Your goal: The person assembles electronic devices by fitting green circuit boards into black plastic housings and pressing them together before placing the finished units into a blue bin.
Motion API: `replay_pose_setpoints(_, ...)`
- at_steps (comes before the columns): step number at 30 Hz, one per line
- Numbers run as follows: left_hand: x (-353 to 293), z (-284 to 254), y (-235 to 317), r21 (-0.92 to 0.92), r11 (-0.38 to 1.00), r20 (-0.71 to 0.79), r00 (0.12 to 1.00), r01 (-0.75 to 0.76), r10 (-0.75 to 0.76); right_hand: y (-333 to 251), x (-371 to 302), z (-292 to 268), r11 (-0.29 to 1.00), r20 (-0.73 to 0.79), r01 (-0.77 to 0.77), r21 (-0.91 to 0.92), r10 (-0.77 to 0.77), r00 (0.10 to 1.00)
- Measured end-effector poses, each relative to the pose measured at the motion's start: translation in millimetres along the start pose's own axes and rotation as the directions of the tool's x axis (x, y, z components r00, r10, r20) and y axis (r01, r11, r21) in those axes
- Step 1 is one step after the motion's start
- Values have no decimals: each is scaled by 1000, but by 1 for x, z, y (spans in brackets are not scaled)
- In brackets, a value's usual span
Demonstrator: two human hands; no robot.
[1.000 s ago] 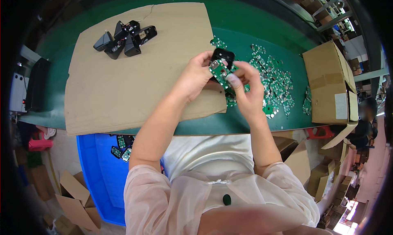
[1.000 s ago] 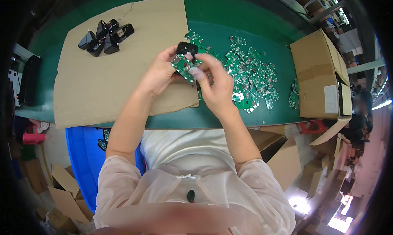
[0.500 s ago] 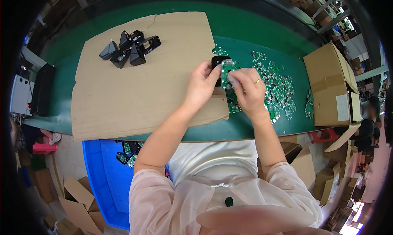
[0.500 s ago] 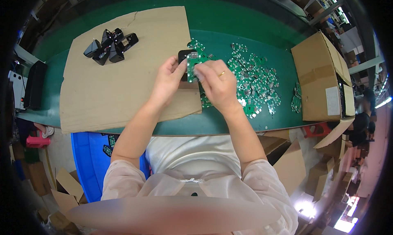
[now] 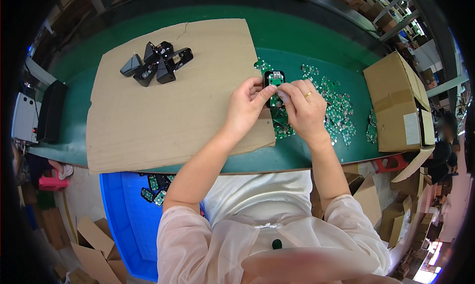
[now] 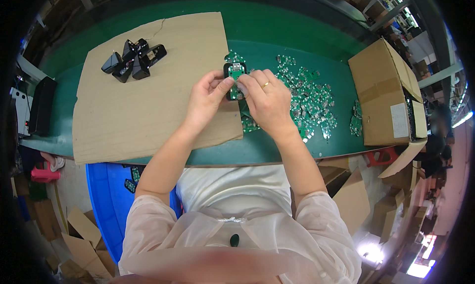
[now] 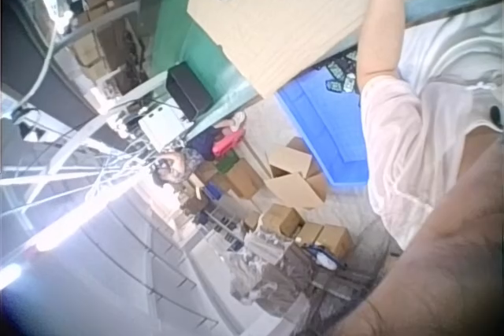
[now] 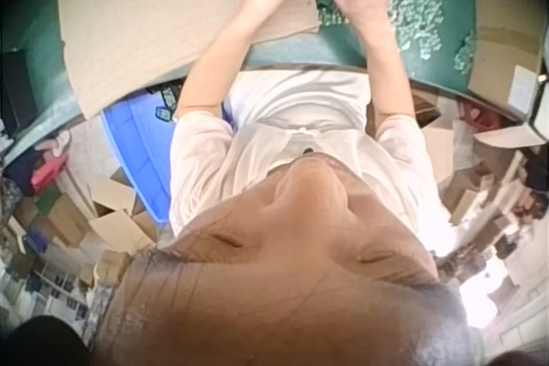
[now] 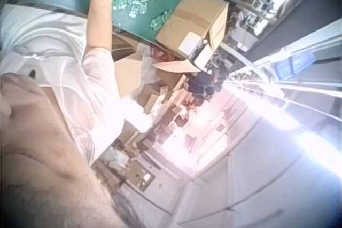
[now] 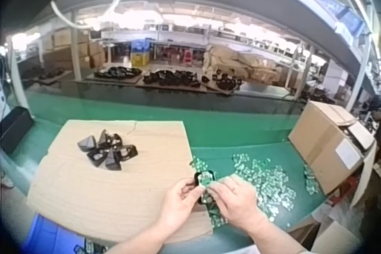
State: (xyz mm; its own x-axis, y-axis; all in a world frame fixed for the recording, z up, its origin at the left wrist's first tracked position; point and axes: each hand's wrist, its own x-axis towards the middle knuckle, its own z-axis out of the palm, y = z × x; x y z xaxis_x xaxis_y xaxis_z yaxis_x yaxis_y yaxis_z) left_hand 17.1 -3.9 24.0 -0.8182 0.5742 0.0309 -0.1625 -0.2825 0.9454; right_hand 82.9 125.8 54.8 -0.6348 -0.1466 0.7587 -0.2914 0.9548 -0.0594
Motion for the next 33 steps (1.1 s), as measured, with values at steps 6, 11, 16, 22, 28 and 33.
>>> replay_pose_setpoints(6, -2, 0, -5, 21, 992, -5, 992, -128, 128, 0, -8, 10, 999, -3, -13, 39, 13, 1000)
replay_pose_setpoints(11, 2, -2, -8, -85, 981, -26, 984, -176, 174, -15, -15, 11, 631, 187, -447, 634, 436, 880)
replay_pose_setpoints(16, -8, 2, 1, -10, 975, -28, 974, -223, 223, -18, -15, 1, 17, 529, -608, 794, 475, 703)
replay_pose_setpoints(22, -32, 10, 1, 74, 955, -30, 957, -286, 289, -32, -25, -4, -37, 503, -558, 829, 488, 713)
replay_pose_setpoints(28, -68, -3, 12, 99, 977, -145, 968, -191, 204, -51, -29, -5, -167, 609, -592, 788, 355, 710)
replay_pose_setpoints(33, -146, -61, 32, 80, 983, -374, 909, -167, 184, -45, -49, -13, 89, 518, -599, 795, 413, 749)
